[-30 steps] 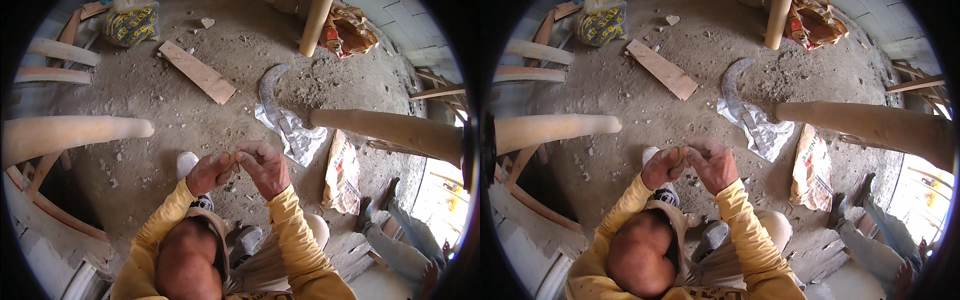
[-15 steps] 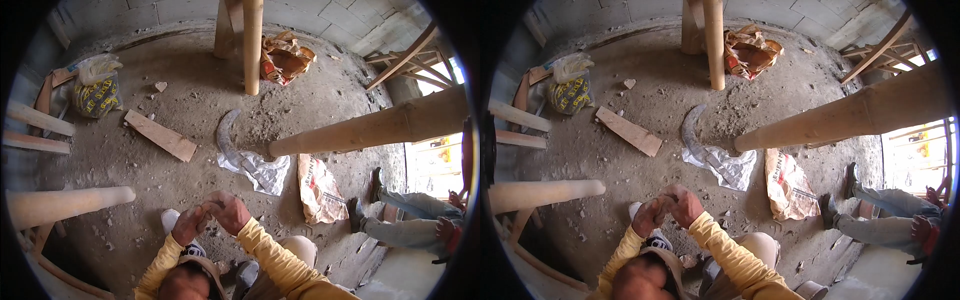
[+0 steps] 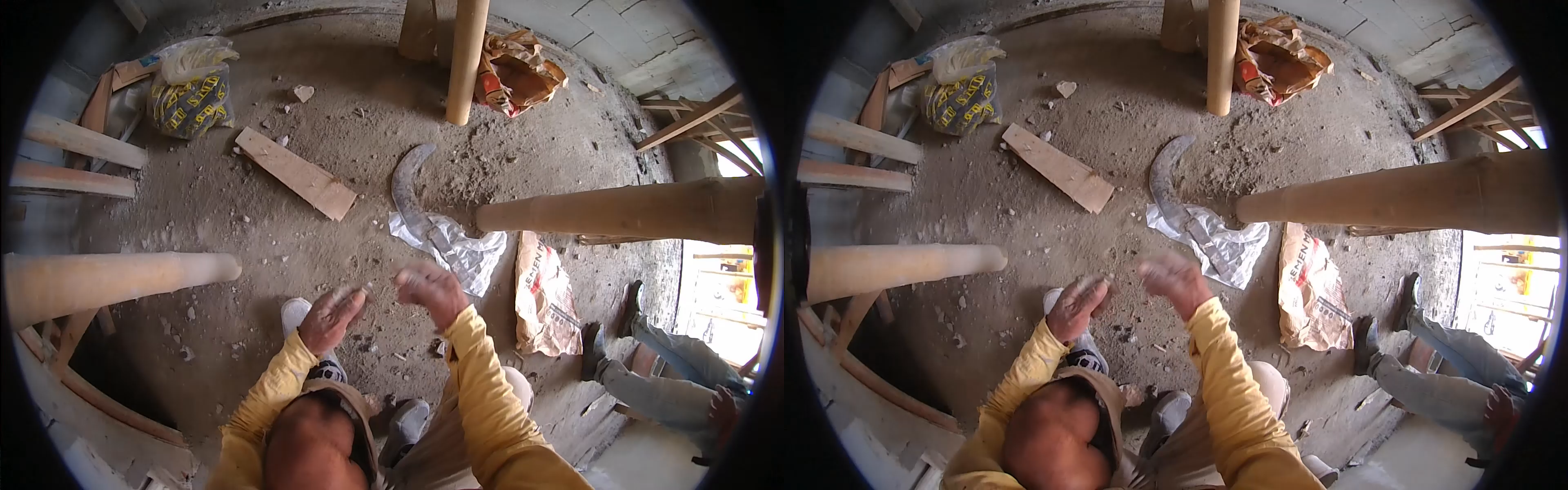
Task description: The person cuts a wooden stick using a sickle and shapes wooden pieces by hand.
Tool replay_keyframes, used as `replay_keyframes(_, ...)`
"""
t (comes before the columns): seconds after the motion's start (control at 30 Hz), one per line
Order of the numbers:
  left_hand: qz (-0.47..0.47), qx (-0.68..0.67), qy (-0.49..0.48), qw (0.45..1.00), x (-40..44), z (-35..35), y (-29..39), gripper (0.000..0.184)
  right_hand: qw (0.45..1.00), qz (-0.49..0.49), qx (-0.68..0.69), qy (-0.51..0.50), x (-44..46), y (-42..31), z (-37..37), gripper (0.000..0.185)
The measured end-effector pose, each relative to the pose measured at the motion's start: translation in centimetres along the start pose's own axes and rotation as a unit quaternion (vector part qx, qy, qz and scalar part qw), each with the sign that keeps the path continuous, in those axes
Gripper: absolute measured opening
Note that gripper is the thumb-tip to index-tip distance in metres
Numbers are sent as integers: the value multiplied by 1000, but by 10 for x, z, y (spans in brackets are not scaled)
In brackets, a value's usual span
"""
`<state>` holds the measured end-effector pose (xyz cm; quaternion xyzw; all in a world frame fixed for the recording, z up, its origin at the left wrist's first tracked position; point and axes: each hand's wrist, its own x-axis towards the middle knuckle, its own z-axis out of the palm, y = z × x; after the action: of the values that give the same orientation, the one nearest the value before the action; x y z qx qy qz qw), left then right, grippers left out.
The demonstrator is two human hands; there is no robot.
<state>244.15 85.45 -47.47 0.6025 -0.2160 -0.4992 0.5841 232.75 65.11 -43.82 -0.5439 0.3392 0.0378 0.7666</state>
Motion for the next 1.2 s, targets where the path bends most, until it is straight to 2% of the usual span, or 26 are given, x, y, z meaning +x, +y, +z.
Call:
replay_keyframes(0.03, 23, 85, 36, 995, 5, -2, -8, 27, 996, 4, -5, 84, 9, 10, -11, 37)
replay_keyframes(0.1, 217, 228, 109, 943, 17, 3, 5, 22, 974, 22, -47, 222, 36, 55, -46, 33)
replay_keyframes(0.13, 242, 319, 117, 909, 19, -1, 12, 21, 950, 32, -133, 280, 46, 70, -60, 31)
replay_keyframes(0.17, 238, 323, 120, 908, 19, -1, 21, 21, 935, 74, -193, 290, 62, 94, -79, 23)
replay_keyframes(0.23, 232, 404, 173, 868, 21, 3, 35, 18, 941, 153, -156, 259, 75, 99, -89, 24)
replay_keyframes(0.27, 239, 446, 177, 844, 24, 1, 36, 18, 942, 152, -156, 257, 73, 85, -79, 24)
replay_keyframes(0.33, 262, 462, 175, 829, 31, -3, 43, 17, 973, 90, -128, 171, 57, 55, -56, 23)
replay_keyframes(0.37, 285, 476, 173, 814, 32, -3, 48, 17, 973, 92, -126, 173, 51, 47, -46, 23)
replay_keyframes(0.43, 278, 493, 162, 808, 34, -4, 63, 18, 997, 16, 36, 60, 43, 27, -27, 23)
replay_keyframes(0.47, 268, 511, 154, 802, 34, -4, 74, 18, 997, 15, 38, 62, 35, 12, -16, 23)
replay_keyframes(0.53, 255, 527, 137, 799, 29, -1, 100, 19, 971, 14, 238, 23, 14, -14, 9, 23)
replay_keyframes(0.57, 243, 540, 122, 797, 25, 1, 114, 19, 969, 17, 244, 25, 7, -21, 19, 23)
replay_keyframes(0.67, 251, 565, 92, 780, 11, 11, 159, 19, 909, 25, 414, -50, -21, -47, 43, 17)
replay_keyframes(0.83, 222, 579, 33, 784, -22, 33, 219, 19, 868, 72, 487, -60, -74, -85, 62, 14)
replay_keyframes(0.9, 207, 578, 7, 790, -36, 45, 246, 19, 837, 101, 533, -71, -100, -97, 64, 18)
replay_keyframes(1.03, 178, 558, -26, 810, -66, 79, 298, 20, 836, 105, 530, -95, -159, -123, 65, 32)
replay_keyframes(1.1, 181, 542, -29, 820, -81, 101, 328, 20, 771, 120, 622, -65, -199, -149, 66, 30)
replay_keyframes(1.2, 155, 517, -62, 840, -111, 142, 374, 20, 788, 58, 610, -61, -265, -173, 62, 31)
